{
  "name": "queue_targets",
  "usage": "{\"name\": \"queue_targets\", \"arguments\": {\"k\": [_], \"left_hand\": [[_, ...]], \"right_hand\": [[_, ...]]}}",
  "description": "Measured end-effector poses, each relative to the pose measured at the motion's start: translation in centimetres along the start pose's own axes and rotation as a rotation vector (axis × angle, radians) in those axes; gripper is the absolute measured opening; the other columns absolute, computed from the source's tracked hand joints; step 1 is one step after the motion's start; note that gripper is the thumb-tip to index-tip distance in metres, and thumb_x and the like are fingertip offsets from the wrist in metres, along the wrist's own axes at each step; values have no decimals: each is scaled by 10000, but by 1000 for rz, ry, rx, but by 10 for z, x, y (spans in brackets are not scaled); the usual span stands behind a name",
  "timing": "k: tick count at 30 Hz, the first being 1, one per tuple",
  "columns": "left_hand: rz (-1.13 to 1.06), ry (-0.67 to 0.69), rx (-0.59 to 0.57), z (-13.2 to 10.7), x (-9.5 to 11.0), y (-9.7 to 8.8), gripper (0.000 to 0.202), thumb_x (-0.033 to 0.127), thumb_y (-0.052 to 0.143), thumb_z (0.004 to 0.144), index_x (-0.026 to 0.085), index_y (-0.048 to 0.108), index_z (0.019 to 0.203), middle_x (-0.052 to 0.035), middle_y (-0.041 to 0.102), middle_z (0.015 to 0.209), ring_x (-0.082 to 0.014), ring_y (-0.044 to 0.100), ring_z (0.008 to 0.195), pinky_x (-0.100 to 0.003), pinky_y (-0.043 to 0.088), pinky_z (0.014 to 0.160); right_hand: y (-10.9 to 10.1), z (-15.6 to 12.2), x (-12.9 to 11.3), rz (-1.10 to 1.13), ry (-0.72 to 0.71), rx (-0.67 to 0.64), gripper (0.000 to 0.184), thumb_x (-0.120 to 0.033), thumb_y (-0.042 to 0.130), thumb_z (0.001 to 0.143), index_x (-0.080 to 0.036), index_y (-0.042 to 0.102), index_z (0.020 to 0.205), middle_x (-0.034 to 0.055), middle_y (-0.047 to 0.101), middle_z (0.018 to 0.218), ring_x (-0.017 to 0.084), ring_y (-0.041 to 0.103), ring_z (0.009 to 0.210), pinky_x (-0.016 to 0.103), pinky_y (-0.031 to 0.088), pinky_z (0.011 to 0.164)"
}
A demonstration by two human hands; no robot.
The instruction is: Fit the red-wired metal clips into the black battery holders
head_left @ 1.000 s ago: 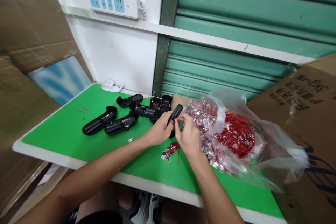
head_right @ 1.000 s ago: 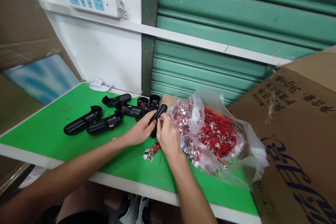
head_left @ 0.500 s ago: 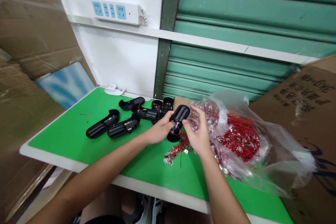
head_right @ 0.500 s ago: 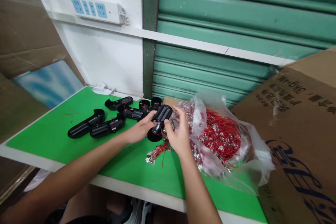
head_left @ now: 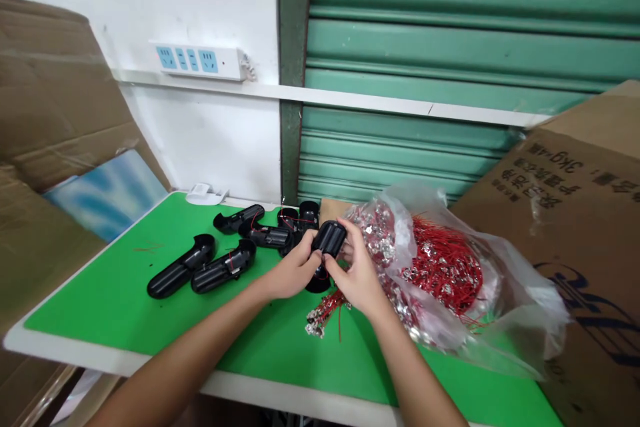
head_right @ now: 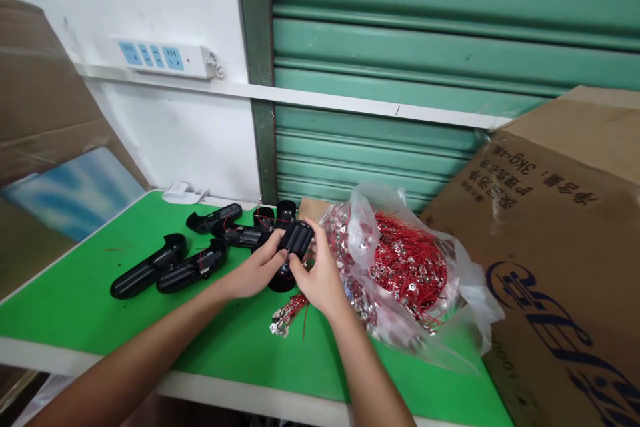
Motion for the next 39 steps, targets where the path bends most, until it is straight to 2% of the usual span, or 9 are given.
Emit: {"name": "queue_targets", "arguments": {"k": [6,13,18,22,26,33,39], "left_hand": [[32,24,-26,-1,0,0,250,320,329,1043,177,398,1237,-97,546,1172,-211,534,1162,-395,448,1084],[60,48,-22,-1,1,2,240,285,306,1038,161,372,1233,-115,534,1158,-210,538,1109,-402,464,1051],[65,57,-16,-1,2,1,217,275,308,1037,166,382,1210,-108,549,1140,-203,556,1082,-392,478,1034],[70,79,0,0,2,1,218,259,336,1028,168,377,1221,-126,555,1186,-212,563,1120,-404,480,1041],[89,69,9,0,3,1,201,248,324,1019,160,373,1193,-134,555,1158,-219,570,1086,-415,485,1019],[102,62,18,0,3,4,177,238,311,1016,163,368,1164,-124,553,1114,-231,565,1086,-420,479,1010],[117,58,22,1,-2,5,187,234,312,1013,156,373,1171,-122,558,1096,-223,573,1011,-406,494,955]], "right_hand": [[3,-2,1,73,50,-8,609,-204,611,903,-252,380,1464,164,592,1391,227,728,1068,388,650,858],[3,-3,0,51,39,11,591,-217,613,911,-254,389,1456,158,568,1416,230,708,1113,389,641,885],[4,-3,0,19,-17,34,575,-224,620,920,-252,401,1450,154,556,1436,241,688,1159,440,598,994],[7,-3,1,22,-12,31,573,-245,605,935,-254,379,1461,159,539,1454,237,693,1144,419,619,949],[9,-3,1,8,-27,48,576,-243,598,935,-248,373,1465,163,524,1467,244,668,1193,421,604,980],[10,-3,-1,8,-12,58,573,-229,596,929,-248,379,1459,165,534,1450,233,698,1102,416,626,928],[11,-3,1,7,10,81,582,-203,601,900,-251,392,1441,154,557,1418,235,691,1078,408,634,883]]}}
Point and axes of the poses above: each hand's wrist, its own z-axis towards the middle knuckle, its own y-axis out of the palm, x = y × z, the point moved 2 cm from there along z, towards the middle knuckle
